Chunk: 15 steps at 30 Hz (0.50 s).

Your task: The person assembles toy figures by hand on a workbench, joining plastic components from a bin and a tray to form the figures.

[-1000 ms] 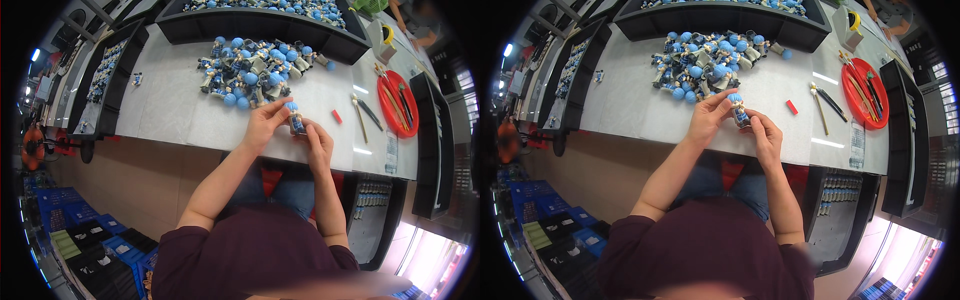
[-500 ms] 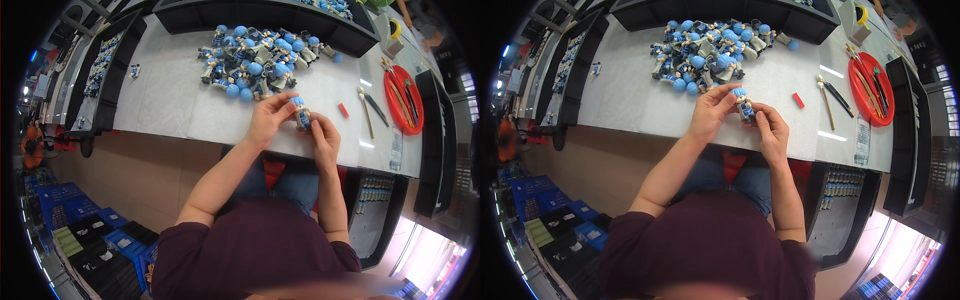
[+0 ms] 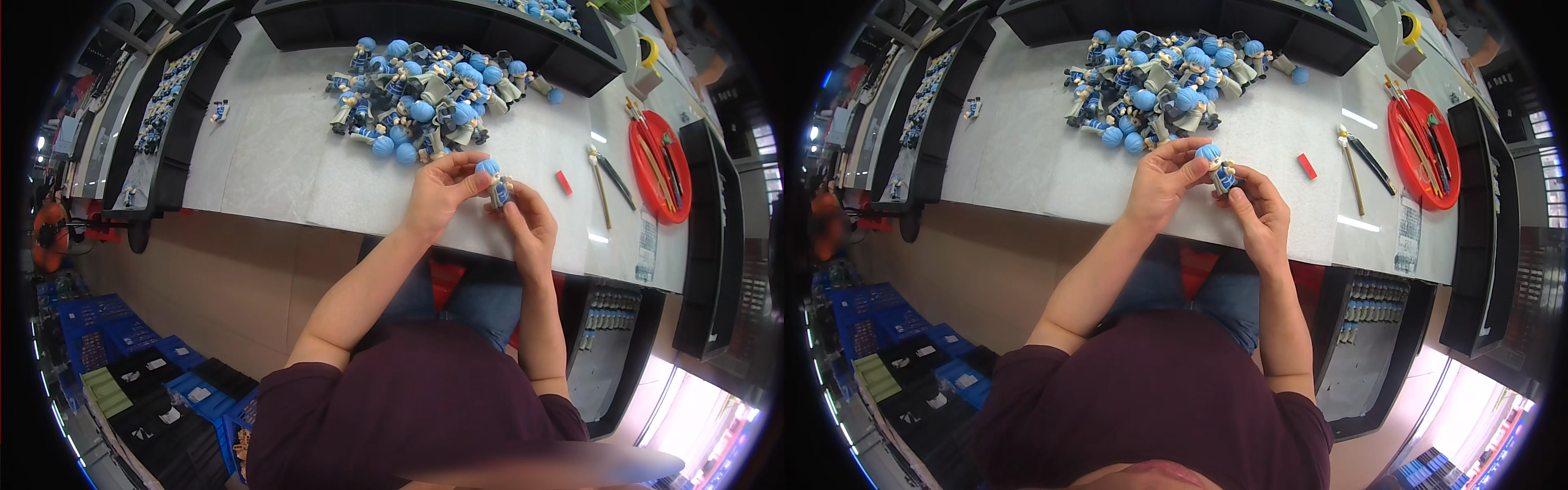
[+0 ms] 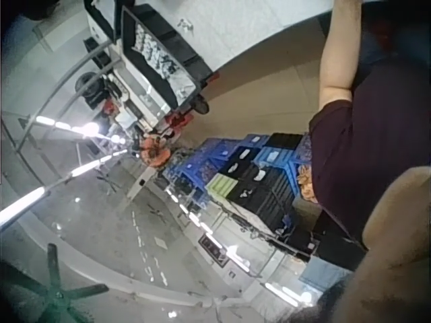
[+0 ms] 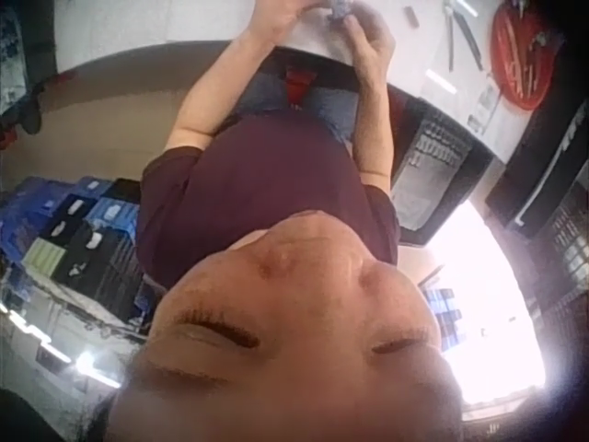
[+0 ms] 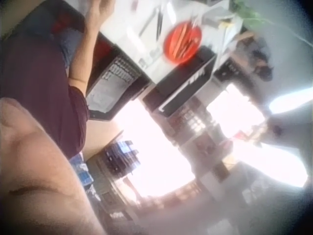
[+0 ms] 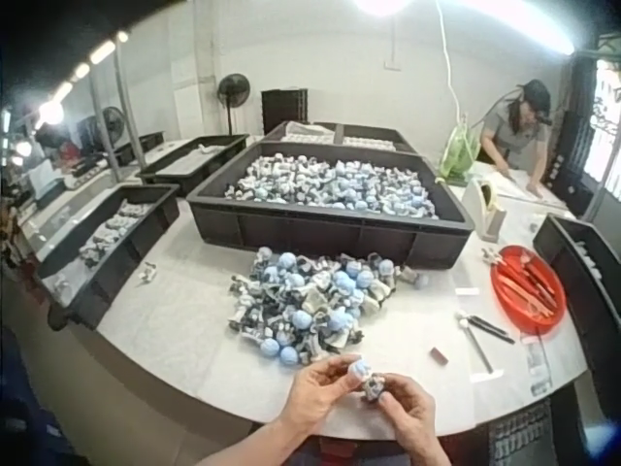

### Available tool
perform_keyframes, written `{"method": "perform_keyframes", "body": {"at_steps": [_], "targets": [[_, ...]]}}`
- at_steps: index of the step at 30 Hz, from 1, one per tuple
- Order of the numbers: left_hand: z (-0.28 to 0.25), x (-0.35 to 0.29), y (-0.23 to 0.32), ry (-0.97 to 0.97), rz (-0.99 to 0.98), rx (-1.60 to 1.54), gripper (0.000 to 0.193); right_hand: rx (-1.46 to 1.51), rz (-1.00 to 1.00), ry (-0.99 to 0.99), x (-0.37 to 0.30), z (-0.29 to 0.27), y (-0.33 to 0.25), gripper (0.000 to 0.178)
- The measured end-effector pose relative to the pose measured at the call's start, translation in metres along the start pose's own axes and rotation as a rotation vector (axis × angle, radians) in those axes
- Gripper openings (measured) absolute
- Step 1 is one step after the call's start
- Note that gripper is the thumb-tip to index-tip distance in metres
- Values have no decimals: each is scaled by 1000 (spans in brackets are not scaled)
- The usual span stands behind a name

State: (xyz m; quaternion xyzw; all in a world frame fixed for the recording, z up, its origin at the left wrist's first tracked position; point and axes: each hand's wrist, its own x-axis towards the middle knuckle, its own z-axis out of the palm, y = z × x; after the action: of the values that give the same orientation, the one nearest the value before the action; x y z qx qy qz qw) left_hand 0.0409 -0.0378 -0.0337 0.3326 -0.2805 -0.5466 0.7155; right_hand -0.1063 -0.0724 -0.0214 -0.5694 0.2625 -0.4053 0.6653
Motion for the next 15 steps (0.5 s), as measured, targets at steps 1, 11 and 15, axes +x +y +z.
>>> {"method": "perform_keyframes", "body": {"at_steps": [1,11,15], "targets": [[1,0,0,1,2,5,26,-1,1,1,0,0,0,29],[7,1,8,91,-87,-51,26,-26,3,21,-1,0,-2,26],[8,3,7,114,-118,-62,26,-40,-12,27,-2,-1,-2,24]]}}
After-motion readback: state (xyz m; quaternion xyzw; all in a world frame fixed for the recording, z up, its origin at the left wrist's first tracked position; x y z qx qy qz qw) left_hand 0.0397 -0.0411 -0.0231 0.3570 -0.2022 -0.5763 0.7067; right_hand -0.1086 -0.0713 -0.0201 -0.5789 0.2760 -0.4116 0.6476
